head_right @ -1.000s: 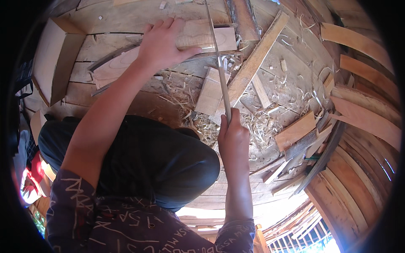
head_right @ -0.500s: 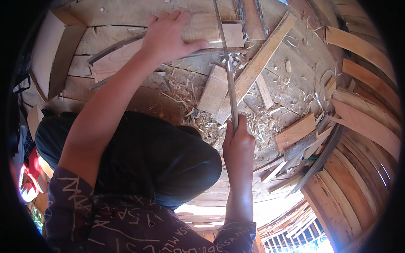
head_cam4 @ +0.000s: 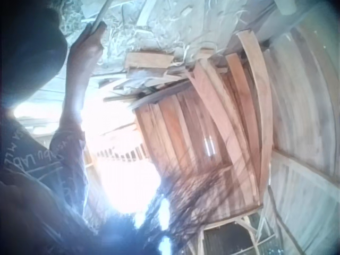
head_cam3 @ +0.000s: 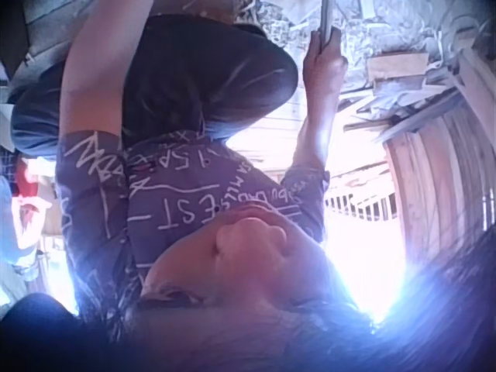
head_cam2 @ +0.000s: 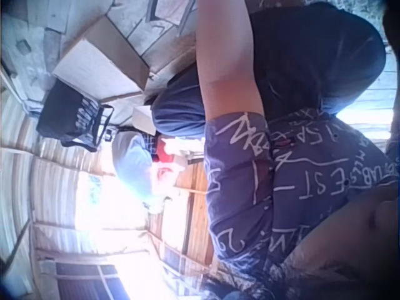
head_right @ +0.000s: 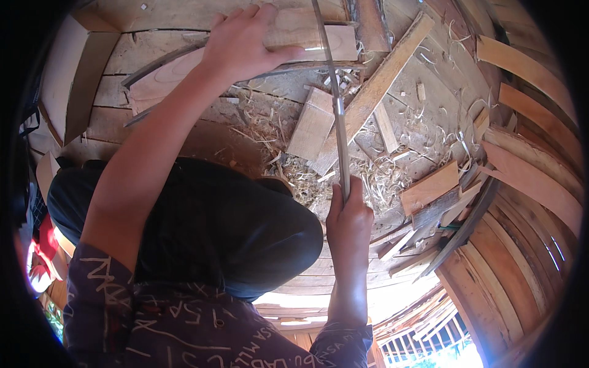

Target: The person shapes a piece of wood using a drawknife while sitting on a wooden floor, removing shavings from the surface and edges.

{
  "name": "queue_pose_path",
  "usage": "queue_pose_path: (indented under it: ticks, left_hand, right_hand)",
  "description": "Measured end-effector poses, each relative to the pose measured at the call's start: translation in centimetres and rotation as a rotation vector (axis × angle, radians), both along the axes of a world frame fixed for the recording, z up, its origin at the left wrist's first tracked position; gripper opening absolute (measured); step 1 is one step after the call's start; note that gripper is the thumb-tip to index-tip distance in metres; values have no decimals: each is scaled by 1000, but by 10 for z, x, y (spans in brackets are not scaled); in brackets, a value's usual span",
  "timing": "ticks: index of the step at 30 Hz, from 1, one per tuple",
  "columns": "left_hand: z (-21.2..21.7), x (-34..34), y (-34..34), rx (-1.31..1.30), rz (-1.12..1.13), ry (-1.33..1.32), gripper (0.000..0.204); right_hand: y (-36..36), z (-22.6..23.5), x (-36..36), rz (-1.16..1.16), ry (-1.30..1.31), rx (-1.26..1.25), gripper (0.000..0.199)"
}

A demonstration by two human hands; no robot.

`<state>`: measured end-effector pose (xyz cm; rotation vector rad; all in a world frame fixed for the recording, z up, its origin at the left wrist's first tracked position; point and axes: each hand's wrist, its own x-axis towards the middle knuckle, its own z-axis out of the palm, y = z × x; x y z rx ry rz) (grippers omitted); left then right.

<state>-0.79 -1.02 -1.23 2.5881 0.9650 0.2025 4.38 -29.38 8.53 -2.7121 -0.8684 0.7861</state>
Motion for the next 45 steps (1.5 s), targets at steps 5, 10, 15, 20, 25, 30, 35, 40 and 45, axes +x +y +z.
queue_pose_path:
  ticks: [5,10,15,20,25,30,35,40,45]
  left_hand:
    - [-20,11,-4,41,32,29,88]
    - [-24,5,3,20,104,-1,81]
    - [-3,1,-1,-14,40,-3,76]
    - [17,7,-4,-96,16,26,76]
    - [12,8,3,-144,114,58,75]
    - [8,0,3,-133,2,52,76]
    - [6,5,-2,-60,29,12,73]
    - [11,0,0,-94,-15,5,72]
    - [19,-4,-3,-88,-80,56,72]
  right_hand:
    - [56,-38,32,97,-94,72,16]
    - [16,-9,11,69,-41,29,16]
    - [0,3,-4,-25,1,-33,14]
    - [54,-37,27,108,-85,101,16]
    - [21,-4,9,-75,6,-60,20]
    - [-19,9,-12,-30,-8,-10,14]
    - [53,-33,24,91,-49,73,15]
    - [36,-9,15,74,-57,16,14]
    - [26,-4,-2,-3,-30,-9,15]
